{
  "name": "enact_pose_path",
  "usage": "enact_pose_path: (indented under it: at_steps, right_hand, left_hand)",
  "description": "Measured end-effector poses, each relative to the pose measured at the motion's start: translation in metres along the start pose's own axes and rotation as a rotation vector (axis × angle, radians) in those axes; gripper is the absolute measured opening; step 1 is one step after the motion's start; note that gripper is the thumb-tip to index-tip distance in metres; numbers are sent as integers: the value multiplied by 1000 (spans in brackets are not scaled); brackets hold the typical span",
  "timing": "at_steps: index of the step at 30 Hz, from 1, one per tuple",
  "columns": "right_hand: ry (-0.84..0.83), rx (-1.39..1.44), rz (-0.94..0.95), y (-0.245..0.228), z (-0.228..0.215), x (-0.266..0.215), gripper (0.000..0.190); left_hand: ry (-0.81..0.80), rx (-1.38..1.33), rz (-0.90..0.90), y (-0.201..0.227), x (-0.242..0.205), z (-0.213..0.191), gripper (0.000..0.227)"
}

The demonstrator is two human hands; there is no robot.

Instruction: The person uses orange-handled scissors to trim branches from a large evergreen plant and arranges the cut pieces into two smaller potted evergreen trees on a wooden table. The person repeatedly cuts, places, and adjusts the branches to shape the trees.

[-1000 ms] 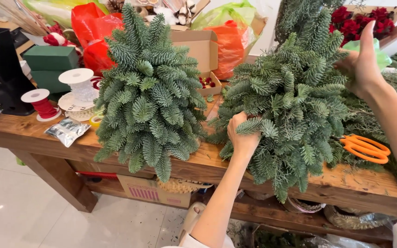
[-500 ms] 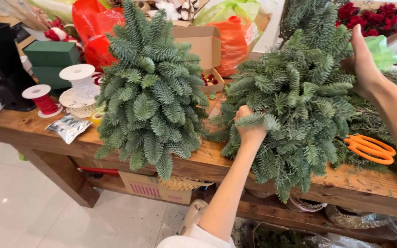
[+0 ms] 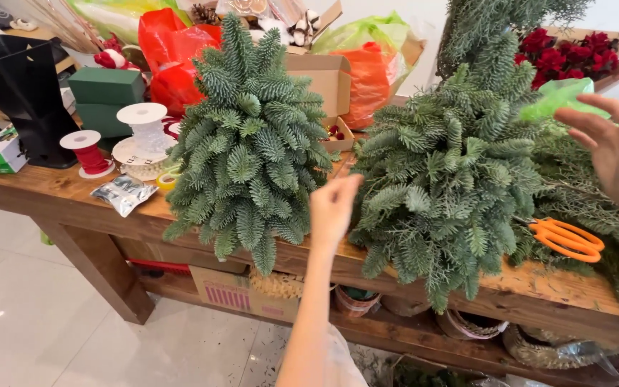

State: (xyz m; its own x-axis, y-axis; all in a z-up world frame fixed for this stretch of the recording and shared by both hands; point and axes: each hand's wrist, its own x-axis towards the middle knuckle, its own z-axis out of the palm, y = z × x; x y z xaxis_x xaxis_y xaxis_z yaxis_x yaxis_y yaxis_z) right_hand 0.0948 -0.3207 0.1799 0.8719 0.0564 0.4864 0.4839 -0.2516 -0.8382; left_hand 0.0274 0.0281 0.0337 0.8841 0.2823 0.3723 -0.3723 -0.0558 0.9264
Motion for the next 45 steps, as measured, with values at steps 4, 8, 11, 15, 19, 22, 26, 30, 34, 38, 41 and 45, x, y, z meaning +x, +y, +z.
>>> enact_pose_path:
  at_steps: [4,8,11,15,19,22,26,30,34,38,41,45]
  right_hand:
    - [34,-27,-100,12,-18,-38,67]
    - [109,-62,-229,42,-18,-72,55]
    - [101,-53,-208,52,-7,-105,57]
    - [115,-163,-106,80,1,-146,60]
    - [163,-221,66,96,12,-175,56]
    - [164,-164,-60,133,20,-187,44]
    - [149,-131,10,155,28,-196,39]
    - [122,-112,66,147,41,-206,37]
    - [93,-175,71,145,43,-212,40]
    - [115,-128,144,133,40,-215,39]
    - [124,-148,129,140,41,-216,40]
    - [98,-354,-2,169,40,-212,34]
  left_hand:
    - [218,-71,195,31,-19,-8,42]
    - [42,104,301,35,-30,27,60]
    - [-86,298,397,6,-25,48,57]
    - [-73,390,324,-21,-21,57,58]
    - [16,240,302,5,-19,53,65]
    - [-20,187,400,20,-27,49,65]
    - [33,249,391,17,-34,49,65]
    - [171,375,656,26,-57,58,59]
    - [127,848,979,-3,-52,69,30]
    - [239,838,886,2,-51,55,7]
    - [286,691,990,12,-61,68,10]
    - [44,909,1222,21,-65,91,36]
